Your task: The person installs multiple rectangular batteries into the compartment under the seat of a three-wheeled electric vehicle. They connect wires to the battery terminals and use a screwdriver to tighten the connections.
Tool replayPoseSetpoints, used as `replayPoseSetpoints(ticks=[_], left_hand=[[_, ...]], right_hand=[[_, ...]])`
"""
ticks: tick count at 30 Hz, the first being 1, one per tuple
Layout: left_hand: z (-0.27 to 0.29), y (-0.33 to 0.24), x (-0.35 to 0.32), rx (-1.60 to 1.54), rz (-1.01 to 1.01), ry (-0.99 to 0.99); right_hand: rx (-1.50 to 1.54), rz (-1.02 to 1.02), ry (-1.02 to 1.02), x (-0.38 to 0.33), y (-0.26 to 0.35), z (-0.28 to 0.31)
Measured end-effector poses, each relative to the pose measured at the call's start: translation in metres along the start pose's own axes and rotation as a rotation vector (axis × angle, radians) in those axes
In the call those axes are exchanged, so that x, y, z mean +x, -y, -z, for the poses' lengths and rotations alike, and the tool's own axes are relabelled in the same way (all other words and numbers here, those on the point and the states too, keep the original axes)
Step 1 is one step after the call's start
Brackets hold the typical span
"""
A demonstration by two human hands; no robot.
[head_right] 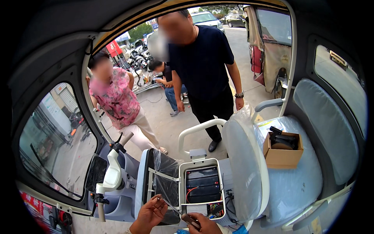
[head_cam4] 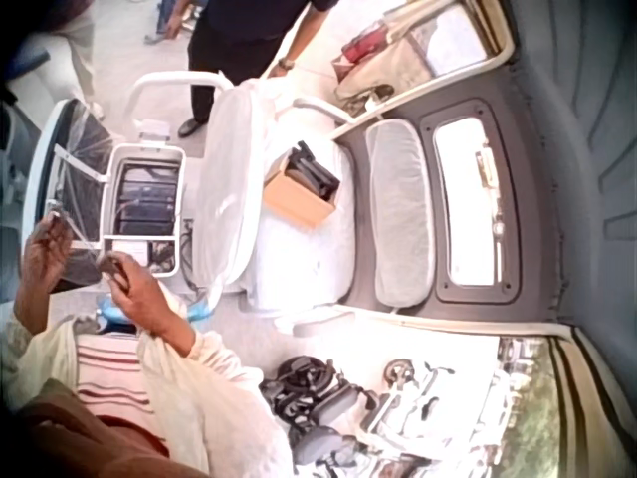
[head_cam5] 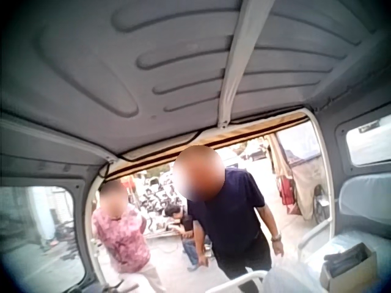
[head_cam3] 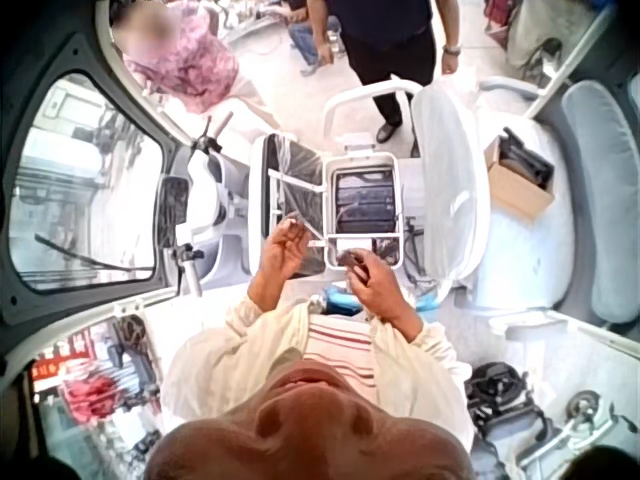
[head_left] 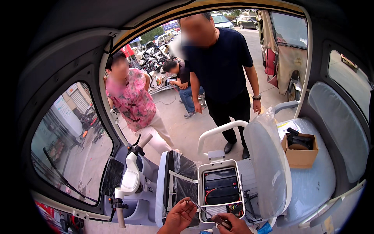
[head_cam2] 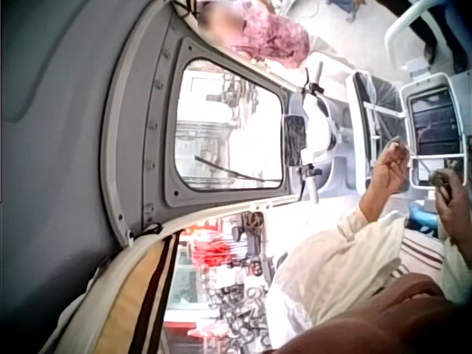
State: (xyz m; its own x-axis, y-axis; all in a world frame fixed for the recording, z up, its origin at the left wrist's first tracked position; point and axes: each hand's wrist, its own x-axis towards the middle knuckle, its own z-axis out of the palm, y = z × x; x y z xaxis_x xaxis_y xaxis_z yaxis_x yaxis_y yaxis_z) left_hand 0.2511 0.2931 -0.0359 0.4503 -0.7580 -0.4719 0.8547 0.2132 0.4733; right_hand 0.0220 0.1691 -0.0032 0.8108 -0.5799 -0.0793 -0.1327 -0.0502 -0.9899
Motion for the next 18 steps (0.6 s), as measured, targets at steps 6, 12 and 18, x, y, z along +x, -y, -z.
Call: replayPoseSetpoints(ticks=[6,12,18], left_hand=[[-0.014,0.002,-0.005,-0.018,-0.078,0.039],[-0.02,0.0,-0.003,-0.016,-0.025,-0.004],[-0.022,0.011,0.0,-0.022,-0.005,-0.046]], right_hand=[[-0.13,0.325,-0.062,0.0,-0.019,-0.001],[-0.301,0.331,-0.122,-0.003,-0.028,-0.001],[-0.306,0.278,-0.108,-0.012,-0.025,0.006]])
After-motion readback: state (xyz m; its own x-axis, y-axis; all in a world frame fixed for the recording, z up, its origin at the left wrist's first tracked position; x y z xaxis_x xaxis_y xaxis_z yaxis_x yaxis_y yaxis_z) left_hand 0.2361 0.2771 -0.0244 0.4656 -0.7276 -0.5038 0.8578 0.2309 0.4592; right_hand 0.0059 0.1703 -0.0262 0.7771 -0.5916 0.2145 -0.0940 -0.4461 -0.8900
